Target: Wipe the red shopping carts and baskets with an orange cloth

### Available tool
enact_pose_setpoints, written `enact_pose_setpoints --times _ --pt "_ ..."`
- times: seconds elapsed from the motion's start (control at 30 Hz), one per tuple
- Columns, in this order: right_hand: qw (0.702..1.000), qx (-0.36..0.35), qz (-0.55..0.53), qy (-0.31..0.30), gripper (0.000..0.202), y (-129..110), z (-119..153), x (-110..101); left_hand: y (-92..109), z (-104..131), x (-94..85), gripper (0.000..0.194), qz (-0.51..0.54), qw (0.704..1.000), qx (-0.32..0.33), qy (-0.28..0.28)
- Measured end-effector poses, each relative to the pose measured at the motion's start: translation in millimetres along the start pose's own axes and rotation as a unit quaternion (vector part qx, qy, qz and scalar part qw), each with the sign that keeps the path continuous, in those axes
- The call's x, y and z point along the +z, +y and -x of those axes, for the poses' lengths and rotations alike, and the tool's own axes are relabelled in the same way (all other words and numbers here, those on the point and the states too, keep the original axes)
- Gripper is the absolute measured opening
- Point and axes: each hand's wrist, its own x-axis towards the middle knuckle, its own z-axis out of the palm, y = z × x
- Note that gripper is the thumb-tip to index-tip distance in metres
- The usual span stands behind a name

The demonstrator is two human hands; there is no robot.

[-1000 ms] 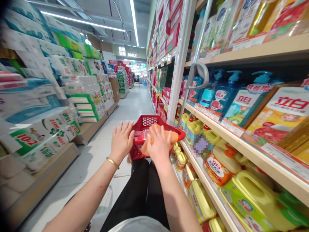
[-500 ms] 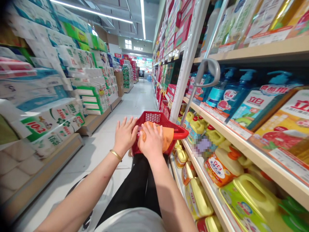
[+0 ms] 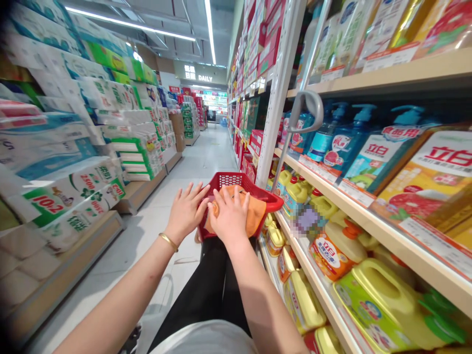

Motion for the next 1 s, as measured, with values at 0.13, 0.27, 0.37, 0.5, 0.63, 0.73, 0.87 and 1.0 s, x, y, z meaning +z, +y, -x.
enact_pose_setpoints --times 0.13,0.27,0.37,0.5,0.63,0.73,0.87,1.0 --pt "0.997 0.066 0.034 0.031 0.049 31.4 3.6 -3.3 4.3 3.6 3.8 0.056 -0.013 1.000 -0.007 0.007" --pt "0.993 0.105 0.042 0.046 0.048 39.8 3.4 -1.9 8.0 5.7 7.6 0.058 -0.008 1.000 -0.010 0.013" --pt "0.998 0.043 0.020 0.027 0.047 11.0 0.3 3.3 7.1 6.4 8.1 0.053 -0.008 0.999 -0.019 0.029" --pt "1.000 -0.007 -0.009 -0.005 0.048 -6.7 -1.5 4.1 4.3 7.3 6.8 0.050 -0.003 0.999 -0.020 0.035" --pt "0.998 0.058 0.004 0.011 0.046 44.1 6.7 -5.2 6.6 7.8 7.0 0.050 0.002 0.999 -0.024 0.034" --pt "0.988 0.148 0.019 0.039 0.045 84.6 8.8 -10.4 11.7 7.3 8.6 0.048 0.008 0.999 -0.031 0.038" --pt "0.986 0.163 0.023 0.038 0.042 68.6 4.6 -4.4 15.0 6.9 11.6 0.046 0.016 0.997 -0.051 0.059" --pt "0.998 0.053 0.009 0.012 0.042 6.6 1.9 5.3 9.3 8.6 13.3 0.047 0.012 0.996 -0.045 0.070"
